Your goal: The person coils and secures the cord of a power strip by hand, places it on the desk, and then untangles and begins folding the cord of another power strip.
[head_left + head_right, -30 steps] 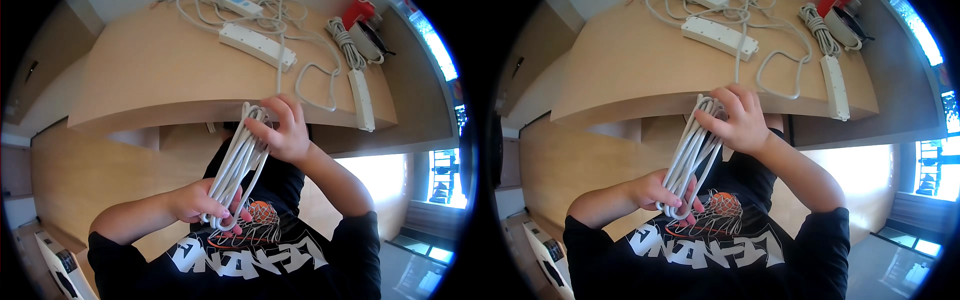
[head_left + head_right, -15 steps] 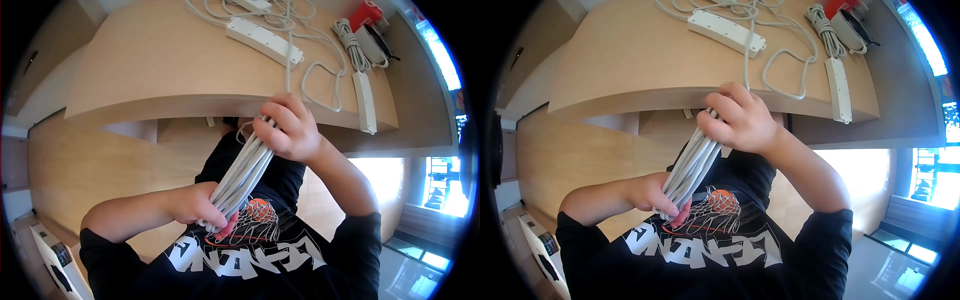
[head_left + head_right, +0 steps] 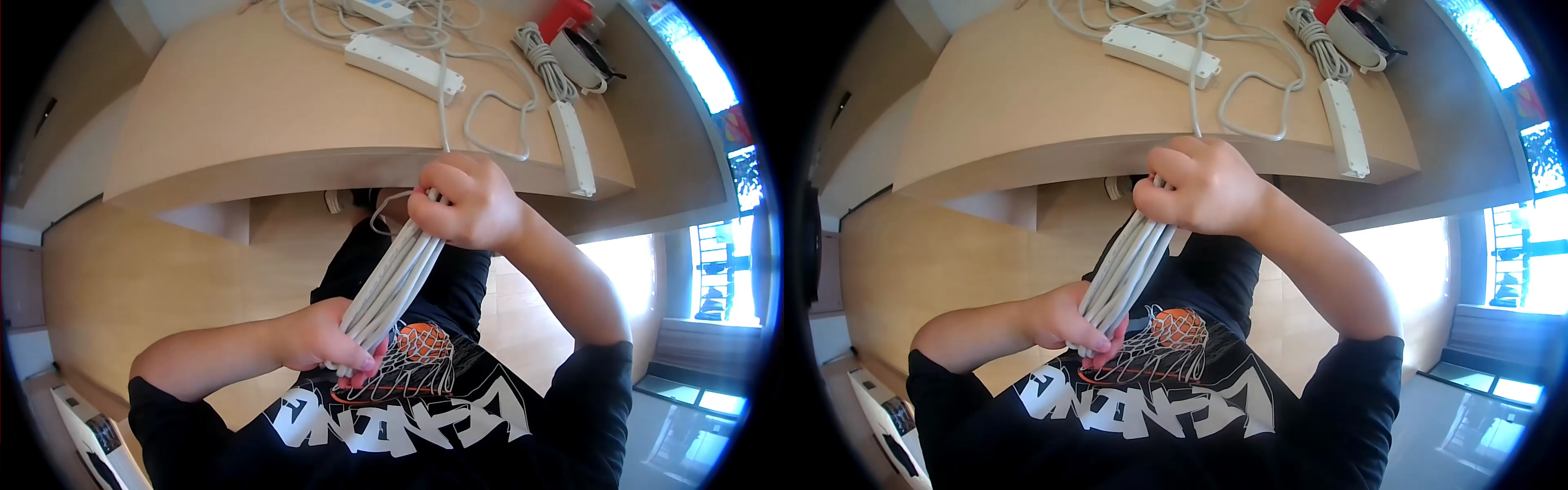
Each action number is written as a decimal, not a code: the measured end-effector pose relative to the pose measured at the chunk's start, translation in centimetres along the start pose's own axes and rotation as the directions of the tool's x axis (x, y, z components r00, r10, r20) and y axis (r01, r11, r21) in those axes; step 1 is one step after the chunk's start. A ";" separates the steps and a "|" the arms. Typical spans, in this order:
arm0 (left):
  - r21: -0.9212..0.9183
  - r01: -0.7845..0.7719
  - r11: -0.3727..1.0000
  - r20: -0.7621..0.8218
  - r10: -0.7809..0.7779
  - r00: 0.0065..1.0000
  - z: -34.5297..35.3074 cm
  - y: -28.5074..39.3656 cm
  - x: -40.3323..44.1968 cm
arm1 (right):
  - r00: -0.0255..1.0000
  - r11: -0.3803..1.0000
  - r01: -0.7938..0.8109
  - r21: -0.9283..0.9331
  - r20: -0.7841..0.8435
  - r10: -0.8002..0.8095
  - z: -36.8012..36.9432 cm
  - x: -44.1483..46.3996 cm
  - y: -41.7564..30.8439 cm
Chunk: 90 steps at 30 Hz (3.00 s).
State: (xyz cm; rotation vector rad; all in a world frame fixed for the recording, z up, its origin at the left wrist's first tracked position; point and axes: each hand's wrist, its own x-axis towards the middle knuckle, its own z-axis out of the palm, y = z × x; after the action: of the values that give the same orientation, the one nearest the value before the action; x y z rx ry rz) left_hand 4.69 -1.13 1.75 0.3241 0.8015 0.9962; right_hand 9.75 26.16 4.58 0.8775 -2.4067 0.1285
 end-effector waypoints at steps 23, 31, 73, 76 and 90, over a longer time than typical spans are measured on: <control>0.131 0.154 0.979 0.002 -0.156 0.988 -1.1 1.1 0.1 | 0.979 0.995 0.089 -0.047 -0.178 -0.096 1.1 1.1 1.3; -0.307 -0.249 0.919 0.221 0.323 0.920 -0.9 4.0 3.6 | 0.980 0.975 0.197 0.107 -0.046 -0.193 0.6 3.7 0.1; -0.231 -0.799 0.555 -0.270 0.752 0.601 0.8 2.3 4.8 | 0.660 0.601 -0.513 0.613 -0.166 0.733 -0.9 2.6 -10.6; -0.068 -0.791 0.608 -0.315 0.739 0.596 0.1 1.7 4.8 | 0.711 0.684 -0.522 0.509 -0.184 0.679 -0.7 2.4 -10.7; -0.032 -0.828 0.560 -0.088 0.824 0.560 -0.5 2.8 4.4 | 0.722 0.728 -0.521 0.446 -0.225 0.655 -5.0 2.4 -9.1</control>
State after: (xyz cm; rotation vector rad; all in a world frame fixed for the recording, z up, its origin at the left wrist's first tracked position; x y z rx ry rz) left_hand 3.89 4.03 1.12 0.6481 0.6525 1.9462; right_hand 16.26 19.06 9.13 0.1295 -2.2329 0.9244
